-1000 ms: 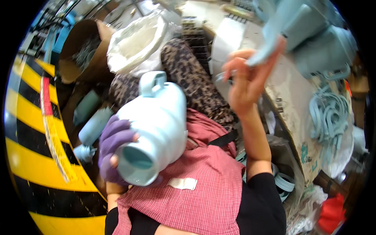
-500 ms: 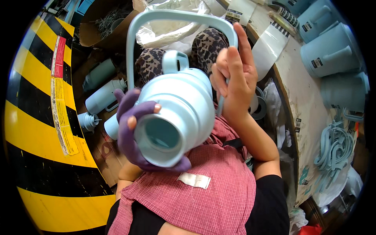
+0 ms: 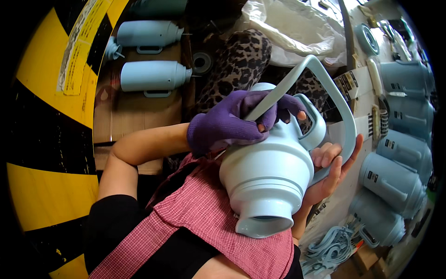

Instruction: The person assembles blue plastic thermal flasks by applying stickers to the outer shells, inserting internal lining rings into the mouths, and fitting handles onto the bottle bodies by hand.

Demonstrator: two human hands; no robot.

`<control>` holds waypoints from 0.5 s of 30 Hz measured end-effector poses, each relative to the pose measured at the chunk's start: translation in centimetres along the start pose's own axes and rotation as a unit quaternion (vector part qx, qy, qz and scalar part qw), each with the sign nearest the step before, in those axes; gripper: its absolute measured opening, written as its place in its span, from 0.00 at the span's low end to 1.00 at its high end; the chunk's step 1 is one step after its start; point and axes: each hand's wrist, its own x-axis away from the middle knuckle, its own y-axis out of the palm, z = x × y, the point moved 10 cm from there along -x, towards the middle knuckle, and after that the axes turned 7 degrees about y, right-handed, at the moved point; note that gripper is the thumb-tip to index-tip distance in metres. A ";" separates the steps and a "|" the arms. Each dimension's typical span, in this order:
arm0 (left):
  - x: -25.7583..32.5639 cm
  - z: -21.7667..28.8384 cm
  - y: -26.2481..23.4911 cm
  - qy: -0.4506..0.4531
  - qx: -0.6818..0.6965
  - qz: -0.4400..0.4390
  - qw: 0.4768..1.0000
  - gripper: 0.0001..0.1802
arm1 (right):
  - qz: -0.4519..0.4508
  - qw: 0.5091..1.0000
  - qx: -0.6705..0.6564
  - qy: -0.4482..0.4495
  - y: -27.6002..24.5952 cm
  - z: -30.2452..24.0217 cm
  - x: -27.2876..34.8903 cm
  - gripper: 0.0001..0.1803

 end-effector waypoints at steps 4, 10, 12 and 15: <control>1.0 0.0 -0.1 0.074 -0.031 0.022 0.997 0.11 | -0.002 0.999 0.027 0.026 -0.3 0.9 -0.4 0.36; -0.2 -0.3 -1.0 0.029 -0.027 0.005 0.999 0.17 | 0.006 0.997 0.045 0.055 0.8 1.1 -0.6 0.35; -0.5 -1.3 -1.1 0.004 -0.011 -0.007 1.000 0.21 | 0.024 0.997 0.051 0.057 0.7 1.3 -0.3 0.35; -1.0 0.4 -1.1 0.108 -0.049 0.020 0.993 0.31 | 0.042 0.996 0.075 0.018 0.2 0.9 0.5 0.36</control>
